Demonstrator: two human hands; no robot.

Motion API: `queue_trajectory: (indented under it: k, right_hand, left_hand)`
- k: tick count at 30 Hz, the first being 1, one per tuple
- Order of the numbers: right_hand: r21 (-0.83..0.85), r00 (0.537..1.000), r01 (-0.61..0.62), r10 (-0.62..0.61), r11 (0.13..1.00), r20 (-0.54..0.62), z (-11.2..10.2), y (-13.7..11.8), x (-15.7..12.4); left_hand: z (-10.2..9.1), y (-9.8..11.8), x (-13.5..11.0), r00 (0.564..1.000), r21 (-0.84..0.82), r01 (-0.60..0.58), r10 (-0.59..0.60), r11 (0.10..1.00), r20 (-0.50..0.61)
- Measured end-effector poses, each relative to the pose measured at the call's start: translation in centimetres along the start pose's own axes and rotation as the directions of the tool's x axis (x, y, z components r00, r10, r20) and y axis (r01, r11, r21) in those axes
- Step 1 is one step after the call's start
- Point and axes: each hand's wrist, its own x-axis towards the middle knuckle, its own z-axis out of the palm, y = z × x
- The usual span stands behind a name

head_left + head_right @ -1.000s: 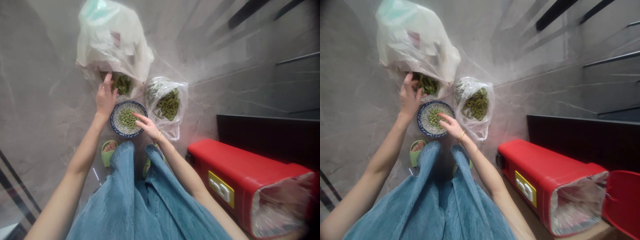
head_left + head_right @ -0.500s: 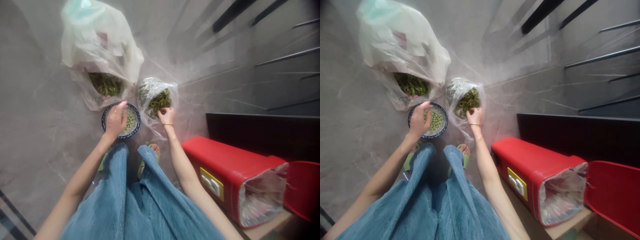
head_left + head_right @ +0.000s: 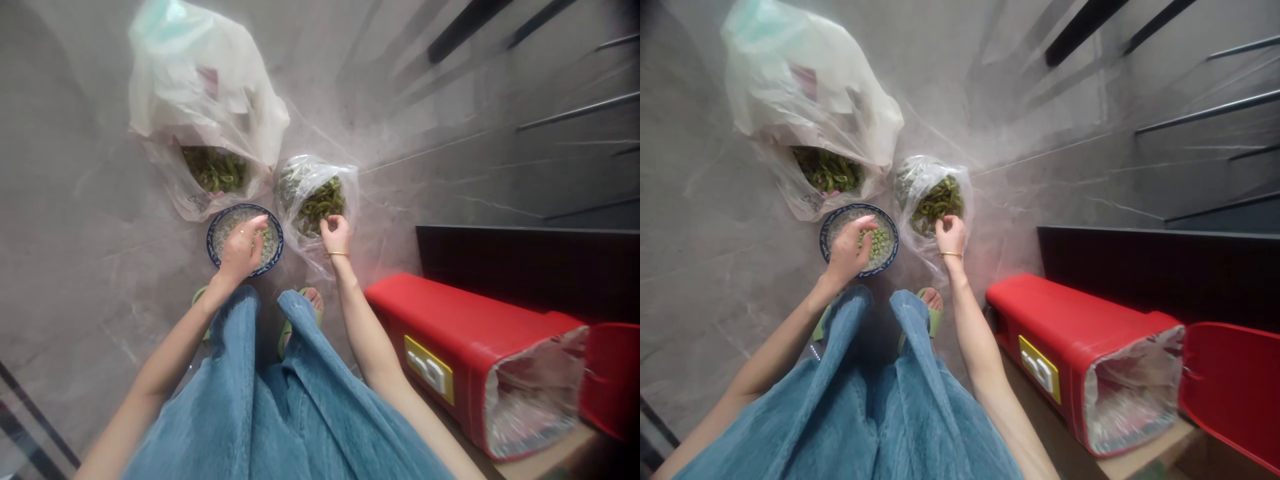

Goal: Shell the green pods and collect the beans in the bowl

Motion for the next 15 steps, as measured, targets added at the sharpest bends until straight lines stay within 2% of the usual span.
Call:
queue_trajectory:
  k: [2, 4, 7, 11, 15]
  right_hand:
    - [0.043, 1.0, -0.009, 0.007, 0.999, 0.031, -0.2, 0.1, -0.2]
    - [-0.006, 1.0, 0.007, -0.006, 1.0, 0.029, -0.3, 0.2, -0.1]
    - [-0.146, 0.993, 0.11, -0.115, 0.983, -0.026, -0.4, 0.1, 0.6]
    - [-0.223, 0.97, 0.243, -0.243, 0.944, 0.027, -0.1, -0.8, 1.6]
    - [-0.278, 0.978, 0.196, -0.209, 0.94, -0.015, 0.3, -1.6, 1.8]
  left_hand:
    - [0.0, 0.0, -0.1, 1.0, -0.014, 0.007, -0.007, 1.0, 0.0]
    - [0.1, 0.0, -0.2, 1.0, -0.025, 0.009, -0.009, 1.0, 0.004]
    - [0.2, -0.1, -0.2, 1.0, -0.025, 0.01, -0.009, 1.0, 0.016]
    - [0.2, 0.0, -0.1, 0.999, -0.012, 0.019, -0.019, 1.0, 0.027]
    - [0.1, 0.1, -0.1, 0.999, -0.002, 0.027, -0.027, 1.0, 0.028]
